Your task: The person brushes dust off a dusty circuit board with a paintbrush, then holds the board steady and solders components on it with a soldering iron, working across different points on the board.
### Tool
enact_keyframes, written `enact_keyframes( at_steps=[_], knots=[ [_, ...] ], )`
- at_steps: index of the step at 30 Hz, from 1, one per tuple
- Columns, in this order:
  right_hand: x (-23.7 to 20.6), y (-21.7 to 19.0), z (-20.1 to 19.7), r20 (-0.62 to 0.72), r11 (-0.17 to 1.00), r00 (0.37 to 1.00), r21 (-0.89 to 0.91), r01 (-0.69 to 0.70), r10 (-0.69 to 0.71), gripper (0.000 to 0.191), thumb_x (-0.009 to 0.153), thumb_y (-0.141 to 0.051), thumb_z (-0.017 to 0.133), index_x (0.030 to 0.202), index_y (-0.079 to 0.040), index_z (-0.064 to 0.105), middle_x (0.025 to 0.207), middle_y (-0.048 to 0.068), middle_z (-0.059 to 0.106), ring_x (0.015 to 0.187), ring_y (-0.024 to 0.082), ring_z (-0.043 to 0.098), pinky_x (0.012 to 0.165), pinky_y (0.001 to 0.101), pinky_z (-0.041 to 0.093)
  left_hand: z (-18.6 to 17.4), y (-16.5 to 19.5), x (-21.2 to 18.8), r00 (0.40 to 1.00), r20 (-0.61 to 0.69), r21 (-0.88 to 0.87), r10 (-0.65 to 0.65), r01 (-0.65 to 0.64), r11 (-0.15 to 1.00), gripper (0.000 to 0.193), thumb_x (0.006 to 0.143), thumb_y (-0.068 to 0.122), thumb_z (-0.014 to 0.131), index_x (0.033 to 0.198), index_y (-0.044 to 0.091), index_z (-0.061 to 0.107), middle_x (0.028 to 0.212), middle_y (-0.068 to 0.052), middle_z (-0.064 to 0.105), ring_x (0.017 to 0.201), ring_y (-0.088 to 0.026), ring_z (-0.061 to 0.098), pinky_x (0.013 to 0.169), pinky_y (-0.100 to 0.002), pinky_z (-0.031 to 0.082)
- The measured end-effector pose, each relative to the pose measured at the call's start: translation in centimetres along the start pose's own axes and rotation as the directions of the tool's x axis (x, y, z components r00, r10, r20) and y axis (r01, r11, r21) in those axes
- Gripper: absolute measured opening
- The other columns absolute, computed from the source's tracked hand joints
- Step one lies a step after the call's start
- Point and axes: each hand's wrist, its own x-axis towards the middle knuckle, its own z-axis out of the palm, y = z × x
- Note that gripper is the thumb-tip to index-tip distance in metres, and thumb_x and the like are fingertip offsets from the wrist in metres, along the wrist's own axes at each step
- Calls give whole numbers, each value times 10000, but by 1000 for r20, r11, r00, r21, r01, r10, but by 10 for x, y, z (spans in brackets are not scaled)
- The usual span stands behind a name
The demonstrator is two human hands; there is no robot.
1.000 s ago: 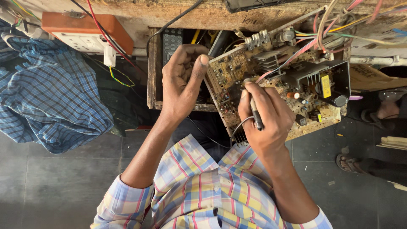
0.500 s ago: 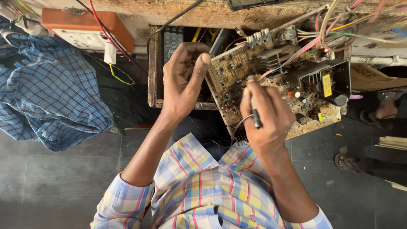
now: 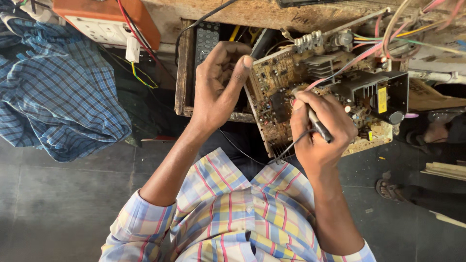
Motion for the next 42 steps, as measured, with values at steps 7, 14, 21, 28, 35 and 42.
enact_keyframes(
  at_steps=[7, 14, 21, 28, 35, 42],
  knots=[
    [2, -5, 0, -17, 1000, 1000, -5, -18, 18, 132, 1030, 52, 661, 1157, 41, 694, 1034, 173, 711, 845, 267, 703, 748, 341, 550, -3, 2, 0, 1000, -2, -4, -26, 26, 1000, 245, 1111, 216, 623, 1177, -20, 623, 907, -1, 631, 781, -23, 579, 697, -230, 508],
    [0, -5, 2, -8, 999, 1000, -42, -18, 17, 113, 1039, 36, 684, 1152, 40, 699, 999, 161, 718, 871, 268, 714, 759, 335, 558, -4, -2, -1, 999, 2, 4, 37, -37, 999, 243, 1140, 220, 612, 1194, -17, 618, 942, -11, 640, 825, -38, 597, 724, -240, 522],
    [-4, 3, 2, -8, 1000, 1000, -21, -9, 9, 57, 1098, 7, 692, 1139, 46, 695, 1022, 156, 732, 893, 249, 737, 791, 316, 573, -5, -5, -1, 999, 6, 48, 33, -33, 998, 251, 1134, 240, 617, 1184, -5, 633, 885, -5, 623, 761, -29, 555, 663, -250, 481],
    [-3, -1, 3, -51, 973, 977, 121, -198, 206, 110, 1091, -19, 687, 1167, 58, 710, 1033, 148, 729, 829, 194, 744, 686, 270, 564, -4, -6, -1, 999, 1, 50, 36, -36, 998, 253, 1127, 234, 617, 1190, -10, 629, 894, -15, 635, 759, -35, 558, 660, -254, 475],
    [3, -1, 5, 18, 995, 996, 51, -83, 82, 92, 1076, -2, 691, 1127, 74, 701, 1053, 173, 743, 955, 248, 737, 855, 336, 576, -5, -6, -1, 999, 1, 42, 32, -32, 999, 254, 1123, 232, 617, 1198, -10, 624, 914, -23, 662, 768, -39, 589, 665, -251, 499],
    [-1, 2, 6, 20, 995, 998, 71, -69, 68, 76, 1103, -12, 717, 1139, 55, 710, 1054, 159, 749, 954, 223, 751, 852, 305, 585, -6, -4, -1, 1000, -10, 82, 27, -26, 996, 246, 1113, 229, 627, 1178, -8, 631, 871, -11, 644, 750, -31, 551, 628, -247, 459]
  ],
)
